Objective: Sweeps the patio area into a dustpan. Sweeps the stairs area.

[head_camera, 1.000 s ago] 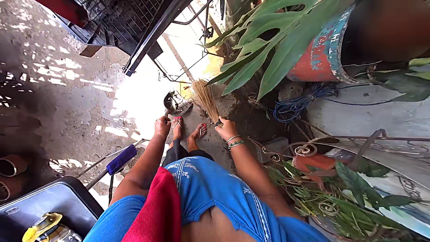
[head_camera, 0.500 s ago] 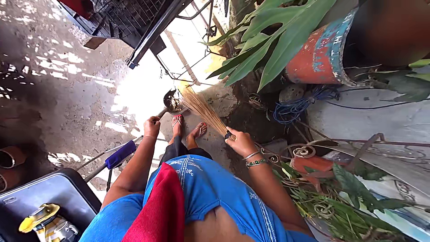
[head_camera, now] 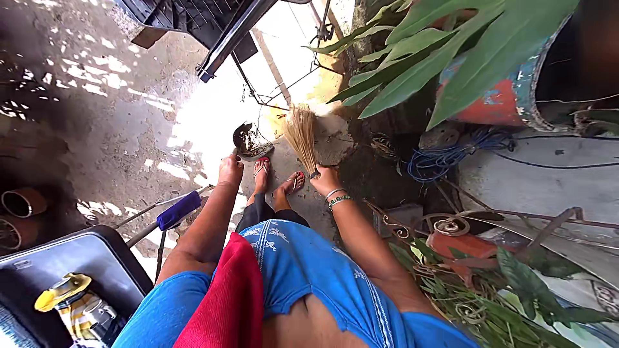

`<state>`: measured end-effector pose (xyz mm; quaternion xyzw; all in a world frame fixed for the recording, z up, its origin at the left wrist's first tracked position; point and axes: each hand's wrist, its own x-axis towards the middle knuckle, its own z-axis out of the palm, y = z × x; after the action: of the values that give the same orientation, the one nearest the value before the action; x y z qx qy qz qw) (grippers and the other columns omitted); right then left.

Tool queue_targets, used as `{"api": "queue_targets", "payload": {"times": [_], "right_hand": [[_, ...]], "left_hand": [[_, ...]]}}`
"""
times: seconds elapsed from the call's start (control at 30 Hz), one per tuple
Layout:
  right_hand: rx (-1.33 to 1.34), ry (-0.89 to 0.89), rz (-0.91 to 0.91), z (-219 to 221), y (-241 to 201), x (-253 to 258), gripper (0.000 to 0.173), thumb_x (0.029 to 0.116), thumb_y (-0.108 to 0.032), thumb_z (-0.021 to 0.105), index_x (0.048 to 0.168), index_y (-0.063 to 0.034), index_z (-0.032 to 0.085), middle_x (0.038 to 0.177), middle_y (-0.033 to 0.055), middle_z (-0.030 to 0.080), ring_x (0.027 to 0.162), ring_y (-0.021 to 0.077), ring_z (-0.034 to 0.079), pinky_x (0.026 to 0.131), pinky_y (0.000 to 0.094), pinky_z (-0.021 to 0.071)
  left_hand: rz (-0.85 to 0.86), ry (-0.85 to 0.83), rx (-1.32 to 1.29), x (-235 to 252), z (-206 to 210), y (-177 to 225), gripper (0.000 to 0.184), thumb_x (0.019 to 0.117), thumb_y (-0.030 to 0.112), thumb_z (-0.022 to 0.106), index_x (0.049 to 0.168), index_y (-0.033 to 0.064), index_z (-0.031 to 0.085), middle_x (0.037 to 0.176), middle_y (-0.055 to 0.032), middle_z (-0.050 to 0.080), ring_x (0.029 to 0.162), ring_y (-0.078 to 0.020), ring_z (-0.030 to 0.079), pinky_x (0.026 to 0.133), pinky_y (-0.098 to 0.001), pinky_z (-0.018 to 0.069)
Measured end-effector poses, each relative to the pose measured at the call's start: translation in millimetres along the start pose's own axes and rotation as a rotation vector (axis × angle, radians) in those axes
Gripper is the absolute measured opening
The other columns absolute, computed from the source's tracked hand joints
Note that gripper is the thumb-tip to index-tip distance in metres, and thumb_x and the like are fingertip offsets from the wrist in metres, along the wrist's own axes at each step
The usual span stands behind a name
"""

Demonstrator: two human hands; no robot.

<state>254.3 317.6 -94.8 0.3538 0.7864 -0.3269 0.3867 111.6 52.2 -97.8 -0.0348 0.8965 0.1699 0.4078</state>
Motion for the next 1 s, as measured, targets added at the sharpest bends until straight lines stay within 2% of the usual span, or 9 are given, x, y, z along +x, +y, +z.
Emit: {"api": "queue_targets", "payload": {"times": [0.13,0.2,0.27,0.37,0.43,0.67,0.87,0.93,1.0], "right_hand": [[0.135,-0.004,-0.001,-35.4,18.5,-42.2,0.055,0.0943,-0.020,0.073,0.146,-0.0116,0.058,0.101,0.0230,0.071,0.069,0.0314,0.066,0.068,0.0512,0.0569],[0.174,0.038,0.011,-49.8,25.3,-51.0,0.055,0.0947,-0.018,0.073,0.148,-0.0115,0.057,0.099,0.0227,0.071,0.064,0.0286,0.064,0.065,0.0484,0.0562],[0.173,0.112,0.017,-51.6,24.6,-50.1,0.056,0.0950,-0.018,0.072,0.148,-0.0090,0.056,0.103,0.0243,0.071,0.069,0.0319,0.066,0.068,0.0514,0.0569],[0.127,0.150,0.028,-38.2,13.4,-33.8,0.059,0.0951,-0.018,0.070,0.150,-0.0046,0.052,0.120,0.0277,0.069,0.099,0.0427,0.070,0.087,0.0617,0.0545],[0.064,0.102,0.021,-15.8,5.2,-23.8,0.060,0.0947,-0.019,0.070,0.150,-0.0036,0.052,0.122,0.0274,0.069,0.109,0.0445,0.068,0.094,0.0641,0.0513],[0.043,-0.124,-0.044,24.8,8.9,-42.7,0.056,0.0939,-0.022,0.071,0.147,-0.0103,0.058,0.110,0.0222,0.073,0.092,0.0382,0.071,0.085,0.0591,0.0554],[0.256,0.003,0.050,-17.3,86.3,-93.4,0.057,0.0953,-0.018,0.072,0.150,-0.0107,0.055,0.111,0.0244,0.072,0.085,0.0360,0.070,0.079,0.0549,0.0573],[0.352,0.088,0.142,-33.6,124.6,-105.2,0.056,0.0961,-0.018,0.071,0.149,-0.0109,0.055,0.102,0.0240,0.071,0.069,0.0311,0.065,0.067,0.0498,0.0565],[0.433,0.191,0.232,-44.4,163.8,-105.2,0.055,0.0953,-0.019,0.072,0.147,-0.0101,0.057,0.106,0.0245,0.070,0.068,0.0313,0.065,0.064,0.0504,0.0570]], "left_hand": [[0.010,-0.032,0.027,12.5,-0.3,6.1,0.031,0.0996,0.009,0.056,0.126,-0.0034,0.065,0.124,-0.0284,0.066,0.125,-0.0442,0.060,0.108,-0.0603,0.0440],[0.003,-0.036,0.039,15.8,-1.3,7.7,0.030,0.0996,0.010,0.055,0.125,-0.0035,0.065,0.125,-0.0280,0.066,0.125,-0.0442,0.059,0.108,-0.0606,0.0440],[-0.002,-0.030,0.037,16.6,-0.7,8.3,0.029,0.0991,0.009,0.056,0.123,-0.0041,0.065,0.125,-0.0280,0.065,0.125,-0.0443,0.059,0.107,-0.0604,0.0443],[0.003,-0.020,0.018,16.8,3.6,8.7,0.029,0.0986,0.008,0.056,0.123,-0.0043,0.066,0.128,-0.0272,0.064,0.126,-0.0439,0.059,0.108,-0.0597,0.0442],[-0.005,-0.021,0.026,16.8,4.2,8.7,0.028,0.0989,0.009,0.057,0.122,-0.0040,0.066,0.129,-0.0262,0.064,0.126,-0.0425,0.059,0.109,-0.0588,0.0442],[0.040,-0.002,0.017,9.3,-1.3,-2.0,0.028,0.0989,0.007,0.057,0.123,-0.0029,0.067,0.118,-0.0276,0.068,0.120,-0.0446,0.062,0.106,-0.0613,0.0446],[0.143,0.030,0.062,-10.9,-5.9,-27.1,0.024,0.0973,0.005,0.058,0.116,0.0000,0.071,0.109,-0.0278,0.069,0.108,-0.0466,0.065,0.097,-0.0669,0.0462],[0.189,0.013,0.085,-14.6,-4.1,-27.4,0.024,0.0973,0.004,0.056,0.115,-0.0002,0.071,0.111,-0.0263,0.069,0.111,-0.0445,0.064,0.101,-0.0632,0.0450],[0.220,-0.012,0.137,-16.5,0.0,-19.3,0.025,0.0977,0.005,0.054,0.115,-0.0002,0.071,0.115,-0.0245,0.069,0.114,-0.0421,0.063,0.104,-0.0598,0.0435]]}}
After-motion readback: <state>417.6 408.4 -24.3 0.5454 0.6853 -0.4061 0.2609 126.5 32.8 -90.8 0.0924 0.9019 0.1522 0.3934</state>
